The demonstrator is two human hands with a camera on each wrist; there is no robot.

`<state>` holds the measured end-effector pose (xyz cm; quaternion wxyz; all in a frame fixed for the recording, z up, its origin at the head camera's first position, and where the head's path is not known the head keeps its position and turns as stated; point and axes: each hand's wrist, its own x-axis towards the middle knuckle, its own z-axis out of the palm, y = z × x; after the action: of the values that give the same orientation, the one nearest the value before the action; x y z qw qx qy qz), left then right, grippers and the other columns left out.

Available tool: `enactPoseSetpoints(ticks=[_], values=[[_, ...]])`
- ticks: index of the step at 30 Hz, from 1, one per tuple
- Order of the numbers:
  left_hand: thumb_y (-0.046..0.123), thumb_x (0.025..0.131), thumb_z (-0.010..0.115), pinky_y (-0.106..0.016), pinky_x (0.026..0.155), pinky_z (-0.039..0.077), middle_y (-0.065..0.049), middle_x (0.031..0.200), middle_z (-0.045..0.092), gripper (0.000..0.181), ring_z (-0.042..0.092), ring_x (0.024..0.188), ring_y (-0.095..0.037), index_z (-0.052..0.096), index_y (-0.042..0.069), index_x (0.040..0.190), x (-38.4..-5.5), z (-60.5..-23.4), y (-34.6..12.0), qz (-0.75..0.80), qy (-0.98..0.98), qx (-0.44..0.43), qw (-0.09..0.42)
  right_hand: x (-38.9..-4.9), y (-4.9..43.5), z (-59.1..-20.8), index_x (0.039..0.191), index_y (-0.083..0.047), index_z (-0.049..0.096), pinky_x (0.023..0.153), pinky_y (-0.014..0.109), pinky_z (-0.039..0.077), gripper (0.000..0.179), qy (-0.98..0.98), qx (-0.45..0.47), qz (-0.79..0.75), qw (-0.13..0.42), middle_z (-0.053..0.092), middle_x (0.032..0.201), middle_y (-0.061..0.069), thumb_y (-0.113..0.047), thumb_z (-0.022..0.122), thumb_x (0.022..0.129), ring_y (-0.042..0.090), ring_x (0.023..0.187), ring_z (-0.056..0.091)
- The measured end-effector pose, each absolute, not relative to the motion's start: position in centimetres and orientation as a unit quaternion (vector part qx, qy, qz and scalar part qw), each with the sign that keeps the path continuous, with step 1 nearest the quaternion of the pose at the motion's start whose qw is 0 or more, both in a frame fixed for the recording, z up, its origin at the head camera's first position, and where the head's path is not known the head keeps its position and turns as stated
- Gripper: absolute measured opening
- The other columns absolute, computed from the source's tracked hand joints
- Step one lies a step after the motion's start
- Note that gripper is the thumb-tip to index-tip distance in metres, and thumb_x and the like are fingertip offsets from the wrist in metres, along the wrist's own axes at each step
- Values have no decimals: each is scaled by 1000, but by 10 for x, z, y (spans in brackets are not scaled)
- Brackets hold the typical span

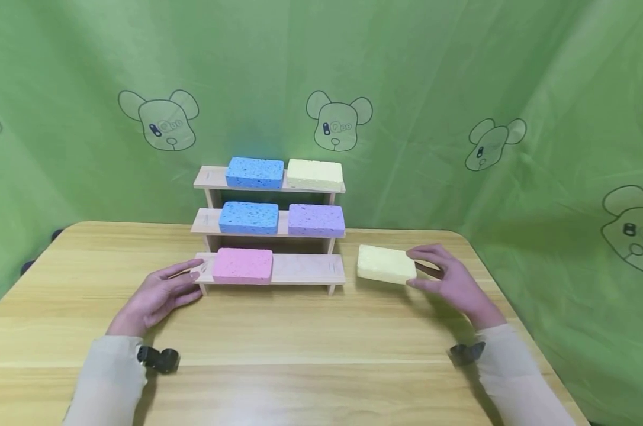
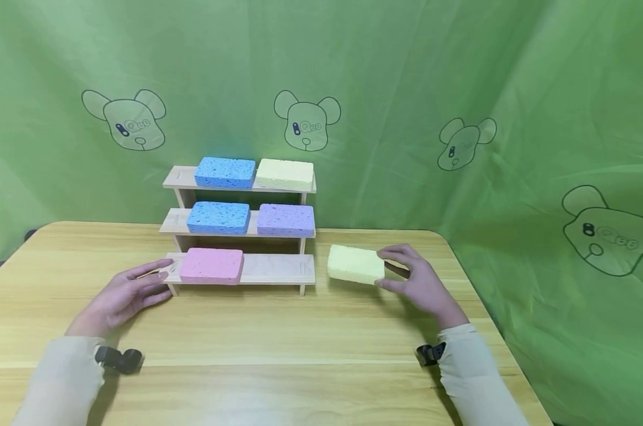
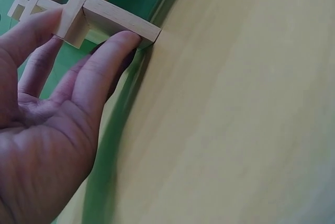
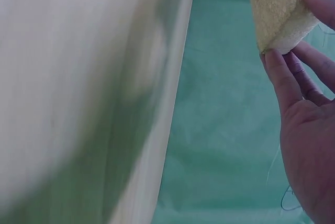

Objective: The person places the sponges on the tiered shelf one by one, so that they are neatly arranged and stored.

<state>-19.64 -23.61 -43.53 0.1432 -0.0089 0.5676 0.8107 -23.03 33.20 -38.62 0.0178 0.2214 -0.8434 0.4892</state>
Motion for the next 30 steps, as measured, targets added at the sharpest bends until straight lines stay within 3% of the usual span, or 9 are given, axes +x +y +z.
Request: enactPoseSetpoints(ticks=[23, 30], values=[[3, 97, 60, -42, 102, 47, -3, 116, 62, 45, 64, 107, -22, 51, 6, 141, -196, -431, -236, 814, 557, -19, 160, -224, 299, -391, 131, 3, 58, 104, 26, 43, 58, -818, 252, 517, 21, 46, 134, 14, 1, 81, 78, 33, 125, 46], [3, 97, 60, -41, 102, 47, -3, 118, 61, 40, 64, 107, -23, 57, 10, 136, -195, -432, -236, 815, 557, -18, 157, -222, 282, -388, 131, 4, 58, 106, 31, 42, 58, -803, 263, 534, 25, 47, 134, 14, 4, 80, 78, 32, 126, 45]])
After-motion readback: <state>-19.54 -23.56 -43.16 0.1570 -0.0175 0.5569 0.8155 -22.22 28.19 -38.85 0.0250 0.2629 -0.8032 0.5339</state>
